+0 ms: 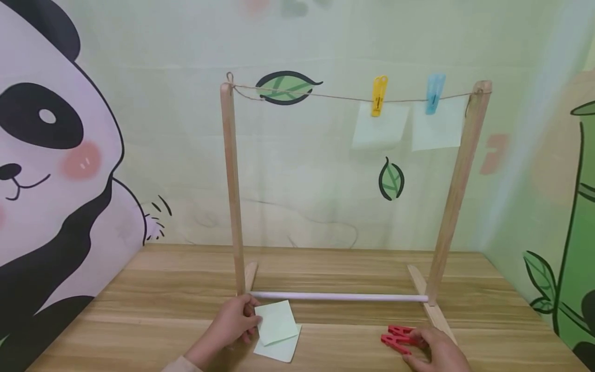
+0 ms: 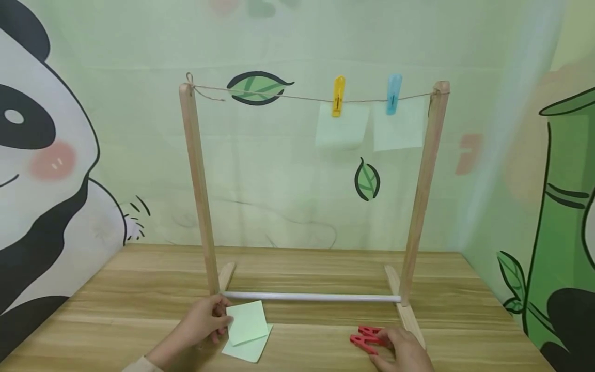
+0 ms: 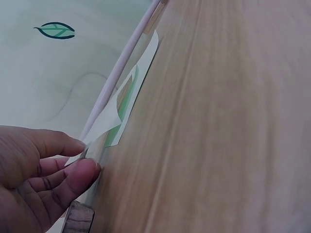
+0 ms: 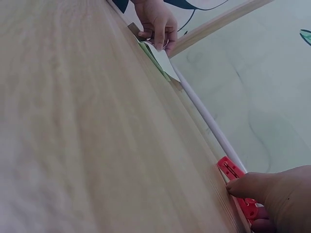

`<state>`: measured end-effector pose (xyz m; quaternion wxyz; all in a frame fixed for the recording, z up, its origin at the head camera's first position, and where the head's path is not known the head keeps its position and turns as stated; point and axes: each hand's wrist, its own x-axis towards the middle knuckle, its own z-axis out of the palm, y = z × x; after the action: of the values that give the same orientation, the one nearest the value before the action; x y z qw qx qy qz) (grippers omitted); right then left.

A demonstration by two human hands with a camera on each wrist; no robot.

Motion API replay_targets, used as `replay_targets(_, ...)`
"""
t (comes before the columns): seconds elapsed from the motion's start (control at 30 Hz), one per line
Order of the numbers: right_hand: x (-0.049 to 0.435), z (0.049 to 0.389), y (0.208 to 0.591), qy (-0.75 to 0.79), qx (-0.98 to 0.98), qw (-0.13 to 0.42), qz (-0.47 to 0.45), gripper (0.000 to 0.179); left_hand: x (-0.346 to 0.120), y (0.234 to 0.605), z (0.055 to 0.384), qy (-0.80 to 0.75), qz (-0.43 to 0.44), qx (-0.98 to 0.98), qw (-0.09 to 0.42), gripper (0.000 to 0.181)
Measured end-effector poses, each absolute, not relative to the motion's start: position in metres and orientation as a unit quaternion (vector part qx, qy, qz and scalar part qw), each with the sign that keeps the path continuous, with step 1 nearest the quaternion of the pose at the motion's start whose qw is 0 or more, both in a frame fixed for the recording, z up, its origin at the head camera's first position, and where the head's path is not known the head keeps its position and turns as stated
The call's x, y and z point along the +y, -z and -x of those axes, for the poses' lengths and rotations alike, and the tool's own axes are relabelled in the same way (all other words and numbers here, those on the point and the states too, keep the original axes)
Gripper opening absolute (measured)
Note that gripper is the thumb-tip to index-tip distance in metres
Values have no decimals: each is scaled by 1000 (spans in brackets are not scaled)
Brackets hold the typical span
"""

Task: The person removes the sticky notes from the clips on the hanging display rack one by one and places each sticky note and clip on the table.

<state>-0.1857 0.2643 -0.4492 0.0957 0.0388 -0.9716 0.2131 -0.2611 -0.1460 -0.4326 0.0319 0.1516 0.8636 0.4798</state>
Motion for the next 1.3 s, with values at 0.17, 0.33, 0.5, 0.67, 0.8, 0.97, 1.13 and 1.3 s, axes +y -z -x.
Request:
replay_targets(0.17,263,184,449,-205,-973,102,-39,40,-146,432,262,-480,-151,863,37,22)
replay_targets(0.33,263,184,448,-204,-974,90,-34,41,-147,432,262,-478,-157,863,42,21)
replay_targets(0.5,264,184,447,-203,-975,86,-38,42,-146,430,261,-479,-151,864,43,21)
replay_targets(0.67,264,185,445,-207,-975,75,-34,43,-146,430,262,-488,-151,859,47,23)
replay_targets(0.8,265,185,444,-210,-975,71,-34,43,-146,431,262,-495,-152,854,49,23)
replay_targets(0.97,265,184,443,-218,-973,71,-31,42,-146,430,261,-505,-150,848,51,24)
replay_targets(1.13,266,185,439,-238,-970,47,-14,44,-146,427,259,-508,-154,846,53,25)
replay_targets(1.3,266,186,433,-243,-970,30,0,44,-145,425,259,-516,-162,839,51,24)
